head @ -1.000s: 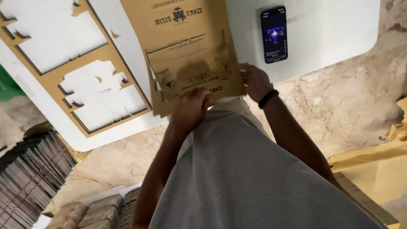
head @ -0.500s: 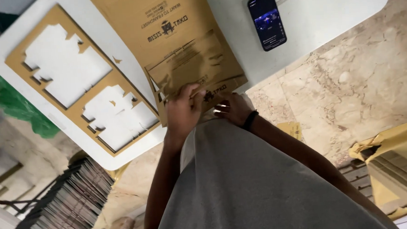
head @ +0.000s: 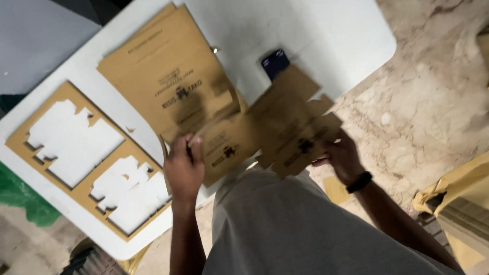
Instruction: Manually folding cardboard sheets into boxes and stacking them.
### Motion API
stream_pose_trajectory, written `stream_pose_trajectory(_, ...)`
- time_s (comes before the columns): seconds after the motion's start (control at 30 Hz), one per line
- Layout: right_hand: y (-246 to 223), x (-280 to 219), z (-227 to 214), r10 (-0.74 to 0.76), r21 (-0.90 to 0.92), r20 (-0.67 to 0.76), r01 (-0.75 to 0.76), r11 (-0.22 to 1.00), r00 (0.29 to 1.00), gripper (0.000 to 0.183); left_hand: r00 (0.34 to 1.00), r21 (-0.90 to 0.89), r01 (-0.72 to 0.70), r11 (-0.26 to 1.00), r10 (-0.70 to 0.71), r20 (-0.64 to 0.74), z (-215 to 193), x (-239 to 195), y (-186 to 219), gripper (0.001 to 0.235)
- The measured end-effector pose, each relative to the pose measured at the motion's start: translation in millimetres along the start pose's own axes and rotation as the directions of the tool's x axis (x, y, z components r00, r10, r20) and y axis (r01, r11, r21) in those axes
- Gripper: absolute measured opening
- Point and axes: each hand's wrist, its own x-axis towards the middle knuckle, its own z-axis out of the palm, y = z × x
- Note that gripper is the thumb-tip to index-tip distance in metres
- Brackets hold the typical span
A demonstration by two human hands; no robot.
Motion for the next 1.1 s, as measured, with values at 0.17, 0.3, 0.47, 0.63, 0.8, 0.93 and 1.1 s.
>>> stream_pose_trajectory(0.17,-91.8,92.0,-32.1,-0.268,0.049,-0.030,0.269,0.962,0.963,0.040,0.995,0.010,0.071,0.997,-0.071,0.076,29.8,-37.1,4.8,0.031)
stream_pose_trajectory(0.3,-165.6,205.6,-7.7,-0.356,0.151,0.070,0.343,0.927,0.932,0.047,0.967,0.020,0.077,0.997,-0.079,0.241,33.7,-48.2,13.9,0.022)
stream_pose_trajectory(0.47,-258.1,326.7,52.9,-0.285,0.163,0.285,0.247,0.955,0.915,0.032,0.936,0.220,0.105,0.970,-0.171,0.308,61.0,-74.3,7.2,0.015)
stream_pose_trajectory(0.63,-289.9,437.0,88.1,-0.231,0.157,0.421,0.181,0.971,0.877,0.030,0.867,0.241,0.312,0.919,-0.379,0.325,74.0,-86.1,13.9,0.020)
stream_pose_trajectory(0.8,-296.6,463.5,124.1,-0.109,-0.061,0.266,0.129,0.990,0.958,0.035,0.785,0.281,0.411,0.867,-0.494,0.373,76.0,-84.8,23.3,0.018)
stream_pose_trajectory(0.93,-298.8,450.4,127.3,-0.047,-0.066,0.347,0.075,0.995,0.937,0.042,0.774,0.240,0.452,0.859,-0.512,0.372,73.9,-77.7,28.7,0.013)
stream_pose_trajectory(1.1,-295.2,443.8,124.9,-0.070,-0.024,0.321,0.082,0.996,0.944,0.047,0.717,0.246,0.540,0.805,-0.593,0.365,74.2,-74.3,30.4,0.021)
